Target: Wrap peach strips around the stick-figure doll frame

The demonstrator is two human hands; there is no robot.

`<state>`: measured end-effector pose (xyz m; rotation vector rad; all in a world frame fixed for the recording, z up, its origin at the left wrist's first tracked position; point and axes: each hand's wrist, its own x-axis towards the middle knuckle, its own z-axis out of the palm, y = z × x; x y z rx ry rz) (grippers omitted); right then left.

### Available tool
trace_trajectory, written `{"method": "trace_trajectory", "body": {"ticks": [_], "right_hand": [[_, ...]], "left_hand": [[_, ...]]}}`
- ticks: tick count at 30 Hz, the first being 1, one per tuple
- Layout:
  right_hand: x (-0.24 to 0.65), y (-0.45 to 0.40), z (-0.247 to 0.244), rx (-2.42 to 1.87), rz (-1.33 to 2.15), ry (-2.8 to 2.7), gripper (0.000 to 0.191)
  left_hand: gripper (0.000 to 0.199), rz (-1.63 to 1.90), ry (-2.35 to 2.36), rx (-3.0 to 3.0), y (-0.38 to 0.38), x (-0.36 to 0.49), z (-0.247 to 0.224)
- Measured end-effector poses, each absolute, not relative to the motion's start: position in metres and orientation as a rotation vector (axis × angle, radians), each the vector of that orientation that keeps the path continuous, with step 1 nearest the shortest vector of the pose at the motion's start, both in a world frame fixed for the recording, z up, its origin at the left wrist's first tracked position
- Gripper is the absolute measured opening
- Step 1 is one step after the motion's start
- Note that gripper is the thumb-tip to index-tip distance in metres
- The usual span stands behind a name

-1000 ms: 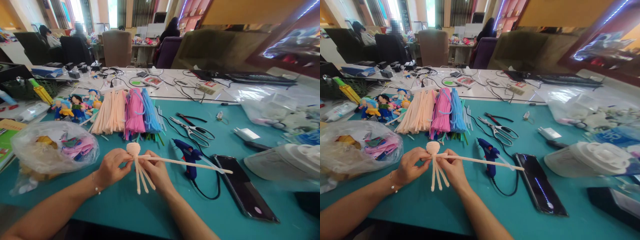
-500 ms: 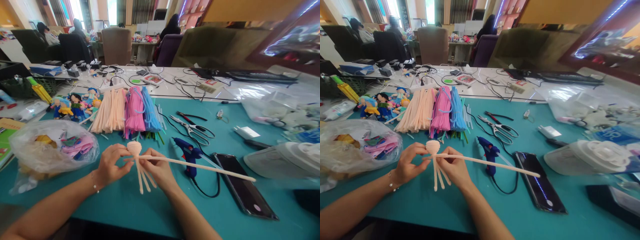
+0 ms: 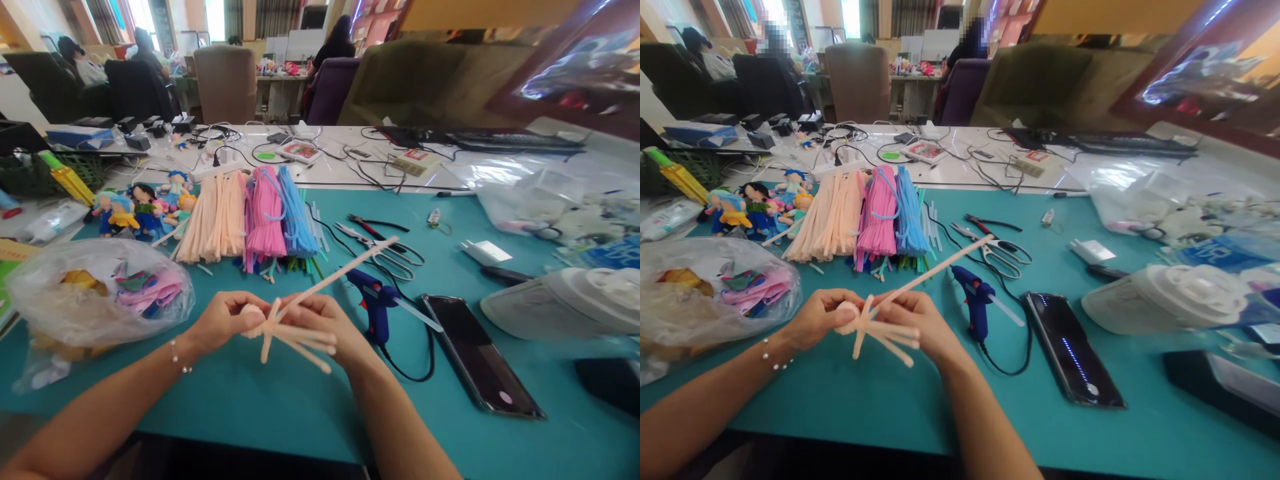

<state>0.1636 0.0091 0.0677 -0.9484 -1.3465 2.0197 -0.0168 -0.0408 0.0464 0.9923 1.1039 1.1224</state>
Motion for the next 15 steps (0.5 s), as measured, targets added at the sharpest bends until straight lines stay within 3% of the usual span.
{"method": "trace_trajectory", "body": {"ticks": [5, 15], "right_hand": [[0.162, 0.011, 0.063, -0.791, 1.929, -1.185, 0.025], [0.152, -0.002, 0.061, -0.822, 1.327, -1.723, 0.008]], "left_hand": [[0.043, 1.303, 0.984, 0.775, -0.042, -0.010, 0.045], [0.035, 1.355, 0.918, 0.792, -0.047, 0.000, 0.046]]}}
